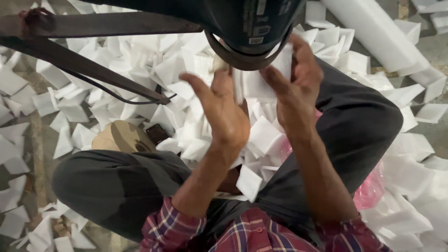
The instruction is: The person sits on the floor and repeatedly picks up white foam pieces, inspects them, and places them back into the pile. The person handles the foam pieces one at a time, turning them over and examining them before returning them to the surrounding pile.
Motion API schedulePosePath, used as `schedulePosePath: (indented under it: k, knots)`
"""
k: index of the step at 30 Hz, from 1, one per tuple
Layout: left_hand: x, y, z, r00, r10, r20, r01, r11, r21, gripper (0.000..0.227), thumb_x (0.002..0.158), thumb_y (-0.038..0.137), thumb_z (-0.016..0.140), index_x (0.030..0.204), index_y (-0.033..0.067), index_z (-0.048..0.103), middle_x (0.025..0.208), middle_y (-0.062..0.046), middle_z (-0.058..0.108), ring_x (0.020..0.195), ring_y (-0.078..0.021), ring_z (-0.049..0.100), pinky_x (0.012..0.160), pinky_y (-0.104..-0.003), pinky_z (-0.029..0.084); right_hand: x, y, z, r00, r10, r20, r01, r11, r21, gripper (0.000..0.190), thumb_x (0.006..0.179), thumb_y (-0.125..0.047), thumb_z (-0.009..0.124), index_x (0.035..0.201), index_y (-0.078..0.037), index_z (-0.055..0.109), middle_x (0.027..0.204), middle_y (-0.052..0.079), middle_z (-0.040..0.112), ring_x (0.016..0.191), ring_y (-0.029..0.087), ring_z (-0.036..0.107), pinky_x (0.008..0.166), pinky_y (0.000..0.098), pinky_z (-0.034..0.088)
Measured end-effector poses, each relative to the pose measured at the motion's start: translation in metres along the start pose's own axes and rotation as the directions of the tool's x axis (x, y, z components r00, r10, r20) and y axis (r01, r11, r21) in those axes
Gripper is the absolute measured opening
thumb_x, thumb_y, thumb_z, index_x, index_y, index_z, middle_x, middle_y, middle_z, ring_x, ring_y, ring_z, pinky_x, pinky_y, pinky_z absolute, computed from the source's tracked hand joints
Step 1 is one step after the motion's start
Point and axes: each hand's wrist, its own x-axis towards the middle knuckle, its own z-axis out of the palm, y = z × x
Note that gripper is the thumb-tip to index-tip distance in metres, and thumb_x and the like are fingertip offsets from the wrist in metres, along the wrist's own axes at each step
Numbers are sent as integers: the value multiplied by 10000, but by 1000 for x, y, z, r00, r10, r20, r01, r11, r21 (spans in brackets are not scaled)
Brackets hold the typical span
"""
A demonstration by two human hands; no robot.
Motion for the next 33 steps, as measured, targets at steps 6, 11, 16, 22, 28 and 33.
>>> schedulePosePath:
  k: [6,11,16,22,28,33]
  knots:
    - [18,-23,-37,980,-109,-166,158,936,315,987,972,752,164,1633,77,-121,1762,-56,-91,1657,-197,-10,1338,-358,-12,0,9,9,999,45,-11,-44,843,-536,393,950,16,750,1318,15,613,1171,93,734,1046,127,666,933,263,553]
    - [-39,-31,-61,992,-125,9,101,843,529,966,1005,729,98,1669,27,91,1766,-113,94,1638,-260,60,1308,-389,27,-50,27,12,917,365,-160,-396,879,-264,514,877,1,710,1366,-10,549,1132,79,715,986,109,686,842,250,574]
    - [-74,-40,-60,982,-177,-67,178,743,645,947,1001,712,94,1653,27,133,1763,-106,86,1628,-261,47,1288,-398,45,-92,33,3,868,457,-195,-489,855,-174,539,883,1,690,1397,-3,529,1126,96,709,983,119,678,841,250,565]
    - [-93,-48,-53,981,-196,1,135,681,720,951,1008,734,57,1663,46,89,1769,-127,47,1646,-270,16,1306,-394,2,-114,25,-11,875,432,-217,-470,865,-172,517,905,-9,678,1397,4,521,1143,104,721,992,113,691,852,244,564]
    - [-93,-28,-21,964,-266,10,196,733,651,1079,907,839,22,1662,68,44,1774,-101,-7,1644,-262,-17,1299,-397,-22,-114,4,-9,877,403,-262,-459,864,-207,512,921,-21,677,1408,6,522,1106,94,717,941,96,680,811,238,565]
    - [-102,0,1,961,-273,45,225,865,448,1181,845,883,-3,1694,64,62,1804,-108,36,1676,-283,10,1339,-423,-12,-119,-23,-23,870,475,-134,-472,880,53,593,985,-33,584,1543,13,389,1184,122,676,1064,129,645,942,256,523]
